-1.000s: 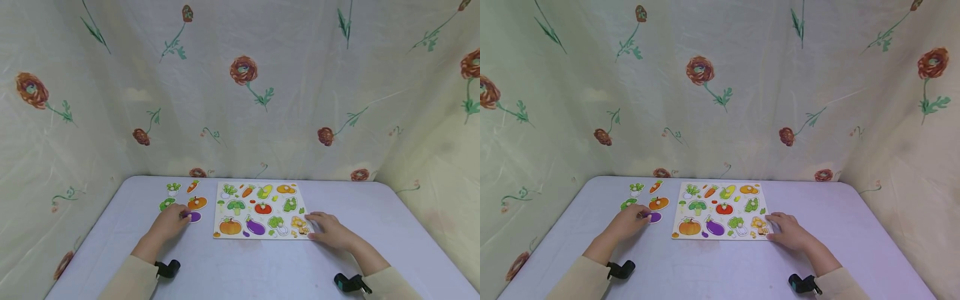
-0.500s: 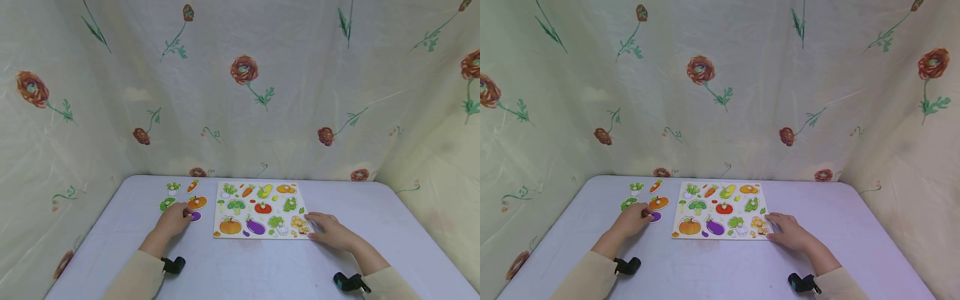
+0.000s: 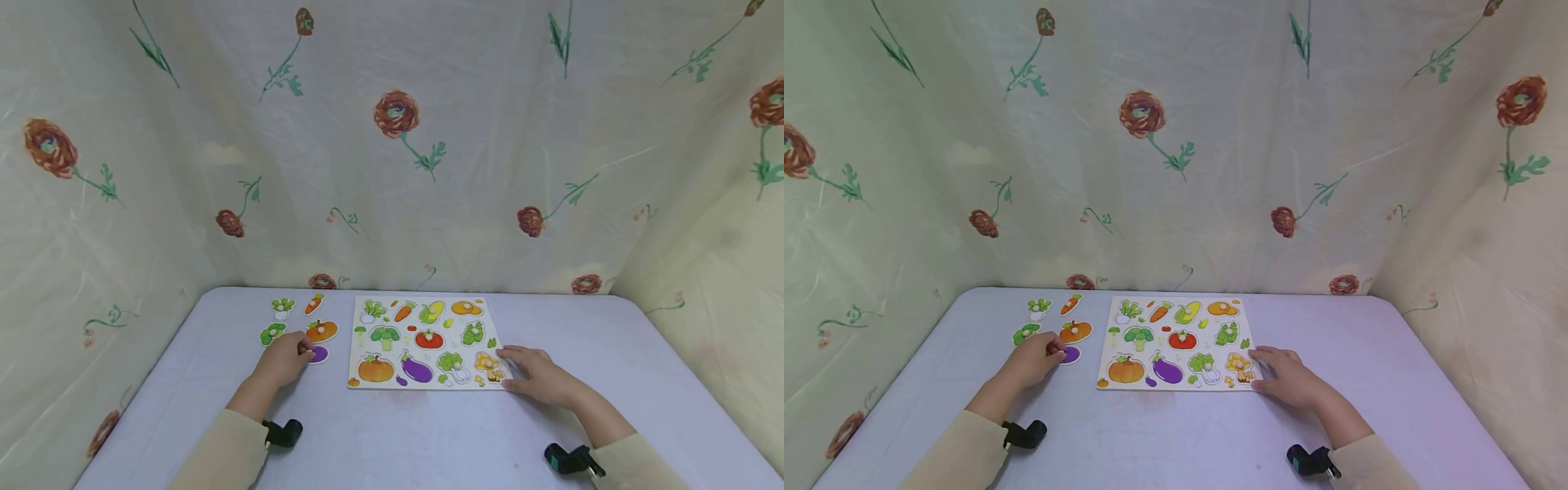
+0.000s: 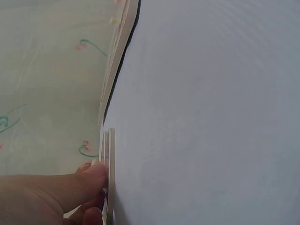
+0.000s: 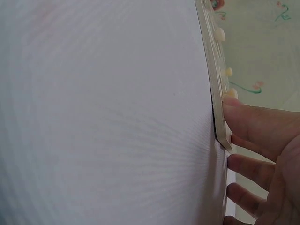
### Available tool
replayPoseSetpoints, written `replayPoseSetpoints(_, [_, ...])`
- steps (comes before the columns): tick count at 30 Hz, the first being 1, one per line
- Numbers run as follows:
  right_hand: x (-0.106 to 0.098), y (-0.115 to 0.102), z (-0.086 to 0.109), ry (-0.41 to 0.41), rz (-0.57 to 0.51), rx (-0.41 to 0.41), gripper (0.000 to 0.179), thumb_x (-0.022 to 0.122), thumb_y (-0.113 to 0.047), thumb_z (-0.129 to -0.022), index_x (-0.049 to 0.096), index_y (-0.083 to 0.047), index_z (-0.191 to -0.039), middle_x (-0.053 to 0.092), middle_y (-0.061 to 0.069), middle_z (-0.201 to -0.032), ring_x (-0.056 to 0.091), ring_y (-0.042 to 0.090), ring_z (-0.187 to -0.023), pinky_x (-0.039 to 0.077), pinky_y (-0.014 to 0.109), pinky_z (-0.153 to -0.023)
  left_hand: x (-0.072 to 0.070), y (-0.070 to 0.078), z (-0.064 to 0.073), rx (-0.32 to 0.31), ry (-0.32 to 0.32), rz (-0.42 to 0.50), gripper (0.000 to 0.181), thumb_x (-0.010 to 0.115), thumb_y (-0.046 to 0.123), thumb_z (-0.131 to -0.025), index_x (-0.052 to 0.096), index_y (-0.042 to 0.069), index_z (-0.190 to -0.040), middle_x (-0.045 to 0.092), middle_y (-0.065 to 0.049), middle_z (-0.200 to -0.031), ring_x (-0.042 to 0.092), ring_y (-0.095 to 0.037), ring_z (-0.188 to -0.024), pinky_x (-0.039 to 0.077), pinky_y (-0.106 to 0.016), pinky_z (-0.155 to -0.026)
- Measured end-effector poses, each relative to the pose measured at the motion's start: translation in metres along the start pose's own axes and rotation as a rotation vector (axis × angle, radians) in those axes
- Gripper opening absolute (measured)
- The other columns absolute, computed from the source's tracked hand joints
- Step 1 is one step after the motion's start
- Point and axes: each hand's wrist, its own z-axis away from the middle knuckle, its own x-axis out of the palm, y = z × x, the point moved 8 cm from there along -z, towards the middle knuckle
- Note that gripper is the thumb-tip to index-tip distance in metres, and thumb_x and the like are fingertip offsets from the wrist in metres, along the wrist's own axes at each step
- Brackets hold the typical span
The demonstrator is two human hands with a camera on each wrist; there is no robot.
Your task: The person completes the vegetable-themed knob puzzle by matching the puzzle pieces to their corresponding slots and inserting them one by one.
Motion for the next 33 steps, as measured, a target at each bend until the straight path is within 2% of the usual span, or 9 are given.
replayPoseSetpoints(9, [-0.001,-0.001,-0.001,-0.001,0.000,-0.008,0.066,0.073,-0.033,-0.091,0.051,0.001,-0.143,0.040,0.032,-0.149,0.029,0.058,-0.135,0.025,0.072,-0.108,0.003,-0.007,-0.002,-0.018,-0.025,0.052,0.009,0.068,0.015,-0.097,0.064,0.008,-0.101,0.057,-0.004,-0.086,0.053,-0.020,-0.083,0.049,-0.032,-0.075])
replayPoseSetpoints(17, [0.001,0.000,-0.001,-0.005,-0.012,-0.011,0.066,0.073,-0.032,-0.091,0.051,0.002,-0.143,0.040,0.031,-0.149,0.030,0.058,-0.135,0.025,0.072,-0.108,0.005,-0.005,0.001,0.010,-0.040,0.093,0.010,0.068,0.016,-0.097,0.064,0.009,-0.100,0.058,-0.002,-0.087,0.052,-0.018,-0.083,0.048,-0.031,-0.075])
replayPoseSetpoints(29, [0.000,0.000,-0.001,-0.010,-0.001,-0.002,0.067,0.073,-0.034,-0.090,0.051,0.001,-0.143,0.041,0.031,-0.149,0.030,0.058,-0.134,0.027,0.072,-0.107,0.008,0.027,0.008,0.057,-0.089,0.178,0.006,0.070,0.016,-0.096,0.067,0.012,-0.099,0.059,-0.002,-0.088,0.053,-0.018,-0.084,0.049,-0.028,-0.073])
replayPoseSetpoints(33, [0.000,0.001,-0.002,-0.016,0.003,0.004,0.067,0.073,-0.035,-0.091,0.051,0.000,-0.144,0.040,0.031,-0.149,0.030,0.058,-0.135,0.027,0.072,-0.107,0.009,0.042,0.010,0.096,-0.112,0.218,0.006,0.070,0.016,-0.095,0.067,0.012,-0.098,0.060,-0.002,-0.088,0.054,-0.018,-0.083,0.050,-0.027,-0.072])
